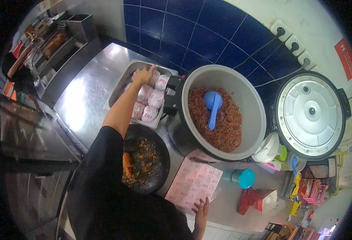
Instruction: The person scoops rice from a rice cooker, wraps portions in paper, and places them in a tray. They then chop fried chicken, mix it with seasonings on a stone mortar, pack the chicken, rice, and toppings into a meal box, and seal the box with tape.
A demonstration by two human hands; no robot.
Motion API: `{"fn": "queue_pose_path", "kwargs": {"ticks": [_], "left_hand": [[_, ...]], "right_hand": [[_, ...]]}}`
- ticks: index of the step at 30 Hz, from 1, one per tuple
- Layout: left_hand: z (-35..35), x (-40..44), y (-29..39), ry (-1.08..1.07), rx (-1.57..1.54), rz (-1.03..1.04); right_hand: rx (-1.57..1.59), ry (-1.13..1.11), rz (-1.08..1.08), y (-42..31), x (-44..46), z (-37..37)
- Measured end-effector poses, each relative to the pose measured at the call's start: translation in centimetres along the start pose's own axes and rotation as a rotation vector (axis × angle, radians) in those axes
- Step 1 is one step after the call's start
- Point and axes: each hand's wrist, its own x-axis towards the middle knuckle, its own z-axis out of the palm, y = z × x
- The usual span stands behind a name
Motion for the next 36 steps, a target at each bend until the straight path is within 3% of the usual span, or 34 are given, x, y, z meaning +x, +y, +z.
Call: {"fn": "queue_pose_path", "kwargs": {"ticks": [3, 4, 6, 7, 9, 10, 11, 12, 14, 15, 17, 18, 19, 20, 21, 23, 24, 25, 26, 28, 29, 31, 33, 36], "left_hand": [[-4.6, -4.6, 0.9, 0.314, -0.238, 0.08], [-4.9, -6.5, 0.8, 0.517, -0.272, 0.277], [-8.2, -16.6, 2.2, 0.548, -0.549, 0.506], [-9.5, -23.1, 2.8, 0.384, -0.701, 0.496], [-12.2, -36.2, 4.1, 0.074, -0.99, 0.399], [-10.0, -41.0, 3.8, 0.137, -0.959, 0.487], [-9.1, -45.9, 3.3, -0.057, -1.02, 0.494], [-8.5, -50.0, 2.7, -0.299, -1.161, 0.369], [-7.9, -55.5, 1.5, -0.878, -1.717, -0.26], [-8.1, -56.9, 0.3, -0.855, -1.928, -0.537], [-9.3, -59.4, -3.8, -0.171, -2.149, -0.478], [-11.1, -60.8, -7.4, -0.15, -2.073, -0.415], [-17.0, -64.6, -8.8, -0.073, -1.802, -0.475], [-20.0, -67.6, -11.5, -0.102, -1.785, -0.321], [-22.2, -70.7, -13.6, -0.051, -1.712, -0.299], [-25.2, -76.0, -17.5, 0.163, -1.708, -0.436], [-25.5, -77.8, -21.2, 0.335, -1.584, -0.532], [-25.5, -79.5, -24.6, 0.498, -1.277, -0.592], [-25.8, -81.2, -27.9, 0.61, -0.999, -0.716], [-22.6, -86.1, -40.2, 0.76, -0.43, -0.703], [-22.2, -88.0, -44.6, 0.794, -0.12, -0.714], [-24.9, -90.2, -48.0, 0.595, 0.215, -0.803], [-26.6, -91.4, -50.0, 0.497, 0.51, -0.719], [-26.6, -93.2, -56.9, 0.268, 0.584, -0.559]], "right_hand": [[-0.087, -0.073, -0.039, -2.4, 0.0, 0.8], [-0.148, -0.112, -0.104, -3.1, 0.3, 0.6], [-0.296, -0.168, -0.323, -4.1, 1.4, 1.1], [-0.312, -0.225, -0.326, -5.6, 1.3, 2.1], [-0.636, -0.036, -0.814, -10.1, -0.7, 4.4], [-0.646, -0.131, -0.827, -12.1, -2.0, 5.7], [-0.509, -0.163, -1.127, -13.7, -3.7, 7.1], [-0.326, -0.205, -1.403, -14.0, -5.0, 8.6], [-0.32, -0.517, -1.469, -11.0, -5.4, 11.5], [-0.329, -0.694, -1.538, -8.7, -5.2, 12.8], [-0.322, -0.953, -1.64, -5.0, -6.1, 15.0], [-0.31, -1.056, -1.666, -3.6, -7.0, 16.1], [-0.474, -1.048, -1.742, -2.6, -8.8, 17.3], [-0.647, -1.015, -1.821, -1.9, -10.4, 17.5], [-0.639, -1.009, -1.818, -0.7, -11.6, 17.3], [-0.782, -1.546, -0.855, 1.9, -13.6, 17.9], [-0.674, -1.579, -0.686, 4.5, -14.3, 18.8], [-0.558, -1.61, -0.515, 6.5, -15.0, 19.0], [-0.547, -1.597, -0.532, 6.3, -16.5, 19.5], [-0.671, -1.543, 0.023, 5.8, -20.0, 20.7], [-0.652, -1.522, 0.019, 6.4, -21.4, 21.7], [-0.641, -1.516, 0.178, 7.9, -24.2, 24.7], [-0.695, -1.426, 0.167, 11.7, -27.3, 29.3], [-0.781, -1.36, -0.084, 19.9, -30.2, 37.5]]}}
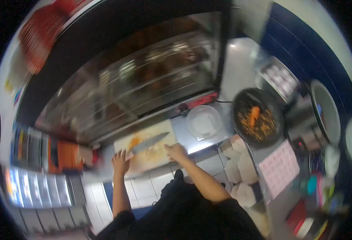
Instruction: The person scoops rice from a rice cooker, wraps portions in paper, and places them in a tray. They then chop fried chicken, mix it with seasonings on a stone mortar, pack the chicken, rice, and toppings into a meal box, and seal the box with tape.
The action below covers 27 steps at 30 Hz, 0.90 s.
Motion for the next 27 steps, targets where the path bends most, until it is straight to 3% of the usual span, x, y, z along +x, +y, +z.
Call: {"fn": "queue_pose_path", "kwargs": {"ticks": [2, 4, 5, 7, 8, 12, 14, 15, 17, 18, 19, 20, 21, 22, 24, 27], "left_hand": [[0.5, 0.9, -1.2, -0.137, 0.022, 0.033], [1.7, 1.6, -2.4, -0.194, -0.066, 0.109], [2.2, 1.7, -2.4, -0.138, -0.103, 0.17], [2.8, 1.8, -2.9, -0.112, -0.22, 0.25], [3.0, 1.8, -3.1, -0.119, -0.23, 0.272], [3.0, 1.3, -3.4, -0.052, -0.413, 0.222], [3.2, 1.0, -3.6, -0.041, -0.394, 0.189], [3.4, 0.9, -3.4, 0.029, -0.311, 0.17], [1.5, 1.2, -1.5, 0.176, -0.243, 0.119], [-0.8, 1.7, 0.9, 0.237, -0.414, 0.065], [-3.1, 2.5, 3.0, 0.111, -0.87, -0.088], [-5.8, 2.7, 4.8, -0.053, -1.09, -0.133], [-8.6, 2.9, 7.0, -0.143, -1.255, -0.168], [-10.4, 3.4, 8.9, -0.154, -1.407, -0.074], [-12.1, 3.8, 11.5, -0.309, -1.443, -0.073], [-11.3, 4.2, 12.5, -0.198, -1.35, 0.006]], "right_hand": [[-0.356, 0.073, 0.097, -3.9, 0.9, 2.3], [-0.508, 0.365, -0.049, -1.8, 4.1, 5.5], [-0.486, 0.411, -0.031, -2.0, 4.2, 5.5], [-0.417, 0.277, -0.067, -2.3, 3.8, 6.2], [-0.431, 0.317, -0.191, -2.1, 3.4, 6.2], [-0.255, 0.373, -0.297, -4.3, -1.4, 5.2], [-0.07, 0.428, -0.58, -6.7, -5.7, 5.0], [-0.061, 0.427, -0.582, -8.0, -7.5, 5.2], [-0.276, 0.56, -0.928, -9.5, -10.0, 5.9], [-0.388, 0.531, -1.031, -8.9, -10.0, 6.7], [-0.359, 0.494, -1.03, -8.7, -10.3, 7.3], [-0.572, 0.446, -1.091, -8.5, -10.5, 7.9], [-0.785, 0.391, -1.159, -8.6, -10.7, 8.6], [-0.683, 0.35, -1.146, -9.0, -11.2, 9.4], [-0.556, 0.34, -1.115, -8.9, -11.8, 10.3], [-0.357, 0.402, -1.034, -6.6, -11.7, 10.5]]}}
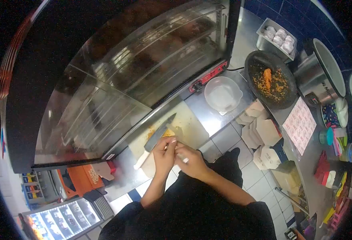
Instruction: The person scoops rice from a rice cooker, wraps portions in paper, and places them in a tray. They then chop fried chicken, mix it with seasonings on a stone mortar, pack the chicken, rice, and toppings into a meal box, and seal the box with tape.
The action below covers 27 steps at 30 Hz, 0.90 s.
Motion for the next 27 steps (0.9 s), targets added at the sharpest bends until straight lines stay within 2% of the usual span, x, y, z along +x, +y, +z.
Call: {"fn": "queue_pose_path", "kwargs": {"ticks": [1, 2, 3, 4, 6, 8, 11, 12, 13, 15, 17, 18, 19, 21, 23, 24, 25, 26, 27], "left_hand": [[0.5, 0.0, -0.1, 0.052, 0.127, 0.166], [0.9, -0.3, 0.1, 0.034, 0.12, 0.168], [1.3, -0.6, 0.9, -0.021, 0.219, 0.246], [1.8, -1.0, 1.6, -0.077, 0.314, 0.328], [3.2, -1.7, 2.6, -0.123, 0.288, 0.399], [4.5, -2.4, 3.0, -0.105, 0.16, 0.081], [6.1, -2.2, 1.8, -0.168, 0.122, 0.085], [6.8, -2.0, 1.7, -0.146, 0.088, 0.091], [7.5, -1.6, 1.6, -0.125, 0.062, 0.191], [8.7, -1.0, 2.6, -0.175, 0.065, 0.259], [10.6, -0.8, 3.2, -0.204, 0.076, 0.317], [11.8, -0.6, 3.3, -0.248, 0.084, 0.272], [13.1, -0.3, 3.4, -0.289, 0.093, 0.228], [16.2, 0.4, 3.7, -0.287, 0.088, 0.208], [19.7, 1.0, 4.3, -0.274, 0.087, 0.19], [21.3, 1.2, 5.1, -0.39, 0.037, 0.229], [23.0, 1.6, 6.1, -0.51, -0.01, 0.269], [24.5, 1.8, 8.0, -0.633, 0.034, 0.324], [26.5, 1.8, 8.9, -0.685, 0.044, 0.348]], "right_hand": [[0.327, 0.096, 0.339, 1.0, -1.0, 0.7], [0.654, 0.198, 0.674, 1.9, -1.9, 1.0], [0.864, 0.179, 0.779, 2.6, -1.5, 0.2], [0.852, 0.204, 0.779, 2.9, -1.1, -0.2], [1.288, 0.373, 0.925, 3.5, 0.2, -0.9], [1.239, 0.438, 0.832, 4.1, 1.7, -2.4], [1.436, 0.519, 0.891, 4.5, 3.2, -4.5], [1.431, 0.551, 0.88, 5.4, 2.9, -4.6], [1.296, 0.471, 0.831, 6.0, 2.6, -4.8], [0.963, 0.328, 0.797, 6.3, 1.8, -6.3], [1.036, 0.424, 0.869, 7.8, 1.6, -7.9], [1.114, 0.512, 0.932, 8.1, 2.0, -9.1], [1.118, 0.509, 0.931, 8.6, 2.4, -10.7], [1.308, 0.296, 0.805, 9.2, 3.2, -15.0], [1.201, 0.268, 0.767, 9.8, 4.0, -18.9], [1.095, 0.259, 0.724, 10.6, 4.3, -20.8], [1.127, 0.252, 0.697, 12.3, 4.4, -23.1], [1.047, 0.327, 0.579, 14.1, 4.4, -25.0], [0.701, 0.376, 0.657, 15.4, 4.0, -27.1]]}}
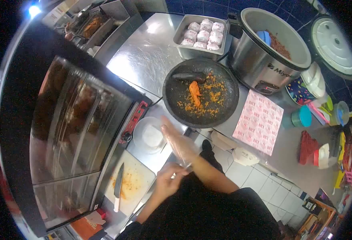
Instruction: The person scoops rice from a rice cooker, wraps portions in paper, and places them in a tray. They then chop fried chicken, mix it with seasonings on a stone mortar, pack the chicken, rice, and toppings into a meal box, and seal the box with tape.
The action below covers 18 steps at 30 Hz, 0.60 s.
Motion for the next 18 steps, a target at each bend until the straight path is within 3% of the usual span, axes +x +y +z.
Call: {"fn": "queue_pose_path", "kwargs": {"ticks": [5, 8, 12, 14, 17, 18], "left_hand": [[3.2, 4.1, 0.4, 0.017, 0.14, -0.098], [3.0, 2.5, -1.6, 0.251, 0.026, -0.48], [2.5, 2.4, -3.1, 0.376, -0.025, -0.537], [2.3, 2.9, -3.0, 0.381, -0.038, -0.518], [2.2, 3.5, -3.1, 0.369, -0.077, -0.496], [2.0, 3.8, -3.2, 0.342, -0.089, -0.475]], "right_hand": [[-1.558, 0.537, -0.121, -4.4, 5.4, -10.0], [-1.616, 0.377, 0.004, -3.7, 8.2, -13.6], [-1.547, 0.38, -0.045, -2.5, 10.0, -15.1], [-1.062, 0.293, 0.237, -5.2, 9.6, -15.3], [-0.928, 0.192, 0.186, -5.1, 8.4, -20.7], [-1.289, 0.206, 0.181, -7.1, 6.8, -20.9]]}}
